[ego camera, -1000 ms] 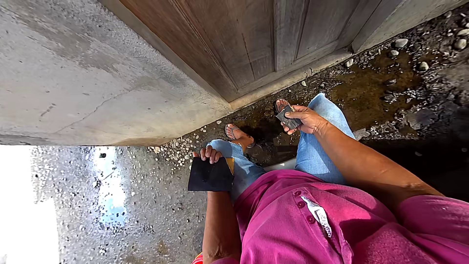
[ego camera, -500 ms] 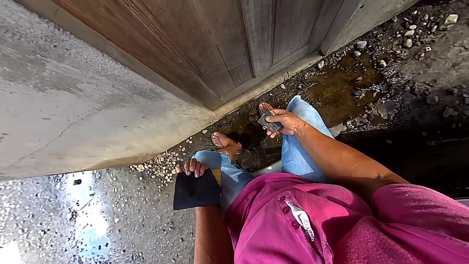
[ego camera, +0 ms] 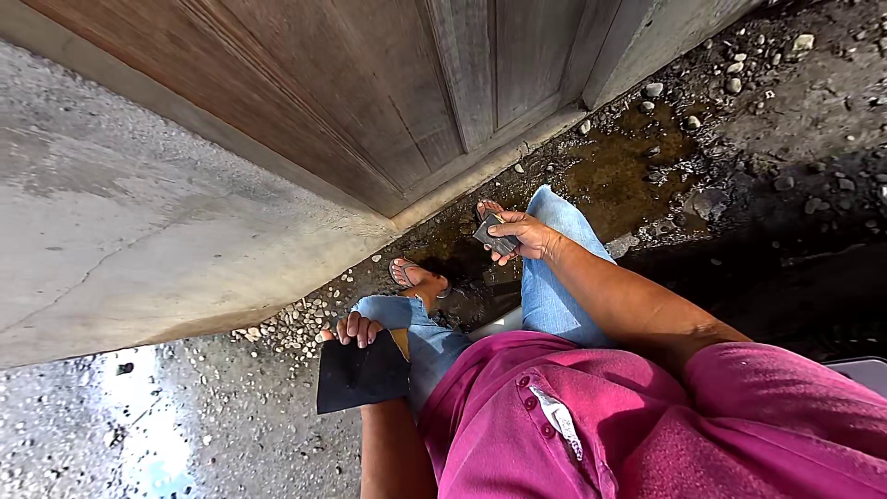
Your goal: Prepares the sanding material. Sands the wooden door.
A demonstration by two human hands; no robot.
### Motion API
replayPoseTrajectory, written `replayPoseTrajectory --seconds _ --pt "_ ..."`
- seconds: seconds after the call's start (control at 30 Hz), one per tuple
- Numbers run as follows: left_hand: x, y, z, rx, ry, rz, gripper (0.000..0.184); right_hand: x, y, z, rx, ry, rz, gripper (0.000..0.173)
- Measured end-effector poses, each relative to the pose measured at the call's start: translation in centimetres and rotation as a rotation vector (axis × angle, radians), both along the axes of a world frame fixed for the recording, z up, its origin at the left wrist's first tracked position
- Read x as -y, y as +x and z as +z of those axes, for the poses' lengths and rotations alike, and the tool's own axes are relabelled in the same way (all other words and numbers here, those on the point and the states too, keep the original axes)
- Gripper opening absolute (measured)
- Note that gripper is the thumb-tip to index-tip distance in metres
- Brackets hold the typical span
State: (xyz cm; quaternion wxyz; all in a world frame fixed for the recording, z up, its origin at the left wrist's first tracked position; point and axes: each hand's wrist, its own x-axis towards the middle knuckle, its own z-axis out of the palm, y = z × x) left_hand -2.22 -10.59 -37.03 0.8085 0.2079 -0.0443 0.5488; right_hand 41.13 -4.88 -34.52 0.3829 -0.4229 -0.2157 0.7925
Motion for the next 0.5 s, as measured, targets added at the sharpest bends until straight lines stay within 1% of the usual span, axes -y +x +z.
replayPoseTrajectory --seconds 0.3,0.5 --pt "0.04 0.28 -0.18 0.006 0.036 0.027 0.057 0.10 0.04 0.18 0.018 0.013 0.007 0.018" --pt "-0.01 0.30 -0.27 0.007 0.043 0.021 0.057 0.06 0.05 0.03 0.003 0.002 0.001 0.017"
